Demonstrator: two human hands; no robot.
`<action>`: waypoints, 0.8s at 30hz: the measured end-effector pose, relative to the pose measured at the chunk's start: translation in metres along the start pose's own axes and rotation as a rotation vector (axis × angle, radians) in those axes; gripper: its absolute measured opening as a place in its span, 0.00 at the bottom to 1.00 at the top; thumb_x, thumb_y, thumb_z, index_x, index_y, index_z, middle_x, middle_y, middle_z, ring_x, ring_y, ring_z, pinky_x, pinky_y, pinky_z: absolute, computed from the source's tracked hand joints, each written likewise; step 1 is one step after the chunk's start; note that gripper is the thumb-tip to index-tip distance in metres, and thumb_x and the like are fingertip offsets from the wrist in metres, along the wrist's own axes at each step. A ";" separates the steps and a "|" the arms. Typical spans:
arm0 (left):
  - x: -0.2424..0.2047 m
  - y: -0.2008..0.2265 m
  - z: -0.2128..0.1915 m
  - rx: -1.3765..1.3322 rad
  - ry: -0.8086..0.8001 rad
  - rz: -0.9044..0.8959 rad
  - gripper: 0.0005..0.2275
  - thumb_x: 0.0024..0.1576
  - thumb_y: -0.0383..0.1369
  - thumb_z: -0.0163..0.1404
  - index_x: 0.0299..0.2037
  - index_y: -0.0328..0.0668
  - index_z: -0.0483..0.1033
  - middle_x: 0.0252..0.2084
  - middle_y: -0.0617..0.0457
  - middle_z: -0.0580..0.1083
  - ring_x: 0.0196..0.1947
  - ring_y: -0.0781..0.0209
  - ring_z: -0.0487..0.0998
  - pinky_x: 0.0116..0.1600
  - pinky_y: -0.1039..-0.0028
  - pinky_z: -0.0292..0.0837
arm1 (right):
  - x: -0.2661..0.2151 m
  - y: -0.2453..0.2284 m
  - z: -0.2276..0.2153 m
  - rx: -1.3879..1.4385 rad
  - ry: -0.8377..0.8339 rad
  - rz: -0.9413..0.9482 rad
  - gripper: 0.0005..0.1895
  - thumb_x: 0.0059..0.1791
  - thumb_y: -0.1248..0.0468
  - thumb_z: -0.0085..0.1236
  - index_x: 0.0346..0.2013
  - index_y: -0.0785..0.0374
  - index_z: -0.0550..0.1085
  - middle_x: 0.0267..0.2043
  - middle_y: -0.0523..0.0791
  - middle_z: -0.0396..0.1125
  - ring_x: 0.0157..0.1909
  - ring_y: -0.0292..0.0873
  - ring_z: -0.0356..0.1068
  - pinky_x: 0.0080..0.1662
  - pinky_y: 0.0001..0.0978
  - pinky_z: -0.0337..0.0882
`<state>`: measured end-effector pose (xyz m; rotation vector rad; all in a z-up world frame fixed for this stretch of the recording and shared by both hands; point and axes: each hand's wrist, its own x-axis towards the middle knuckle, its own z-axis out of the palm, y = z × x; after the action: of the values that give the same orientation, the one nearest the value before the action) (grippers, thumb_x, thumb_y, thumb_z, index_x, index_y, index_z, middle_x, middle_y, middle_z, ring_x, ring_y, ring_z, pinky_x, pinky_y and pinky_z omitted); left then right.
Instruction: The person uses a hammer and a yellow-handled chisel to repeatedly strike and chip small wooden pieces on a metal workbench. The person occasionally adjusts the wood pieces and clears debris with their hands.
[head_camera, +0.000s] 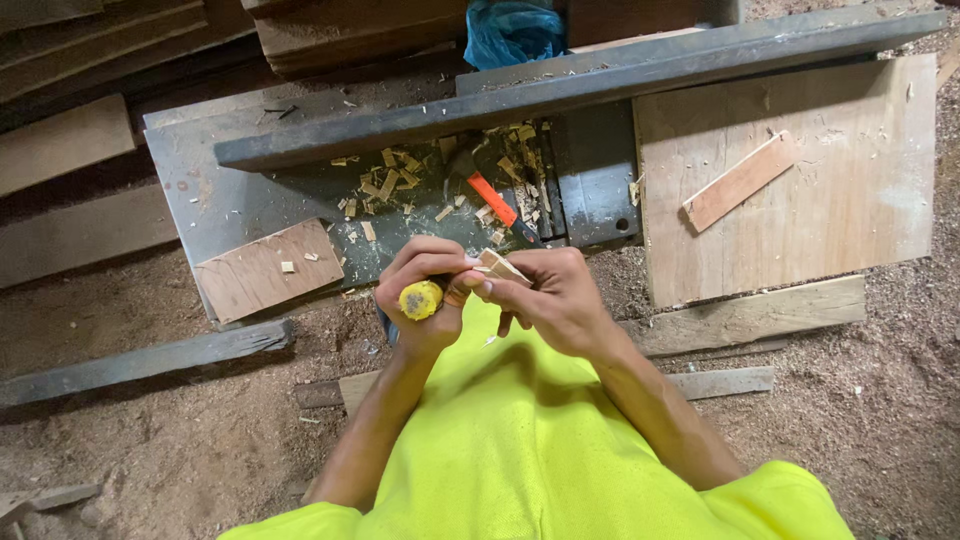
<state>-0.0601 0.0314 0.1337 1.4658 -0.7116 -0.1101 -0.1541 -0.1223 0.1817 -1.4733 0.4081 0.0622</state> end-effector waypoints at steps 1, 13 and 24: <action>-0.001 -0.002 0.000 -0.015 -0.010 0.011 0.07 0.56 0.27 0.64 0.39 0.36 0.79 0.38 0.51 0.76 0.36 0.64 0.77 0.42 0.76 0.74 | 0.000 0.003 -0.003 0.018 -0.021 0.055 0.09 0.51 0.64 0.60 0.36 0.69 0.82 0.22 0.42 0.70 0.20 0.32 0.69 0.23 0.26 0.75; -0.002 -0.021 -0.019 -0.066 0.020 0.045 0.04 0.60 0.31 0.60 0.39 0.40 0.80 0.35 0.52 0.77 0.32 0.64 0.76 0.35 0.79 0.72 | 0.000 0.017 -0.048 0.369 0.009 -0.030 0.17 0.59 0.60 0.52 0.39 0.73 0.78 0.24 0.43 0.67 0.20 0.31 0.63 0.27 0.32 0.76; 0.028 -0.018 -0.014 0.150 -0.024 -0.119 0.06 0.63 0.30 0.58 0.49 0.43 0.81 0.40 0.55 0.78 0.34 0.70 0.76 0.38 0.78 0.73 | 0.001 0.003 -0.035 0.159 -0.124 0.015 0.15 0.57 0.60 0.52 0.48 0.71 0.75 0.27 0.40 0.67 0.27 0.30 0.67 0.30 0.25 0.72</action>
<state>-0.0249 0.0276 0.1280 1.6531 -0.6633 -0.1689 -0.1619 -0.1560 0.1770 -1.3019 0.3162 0.1301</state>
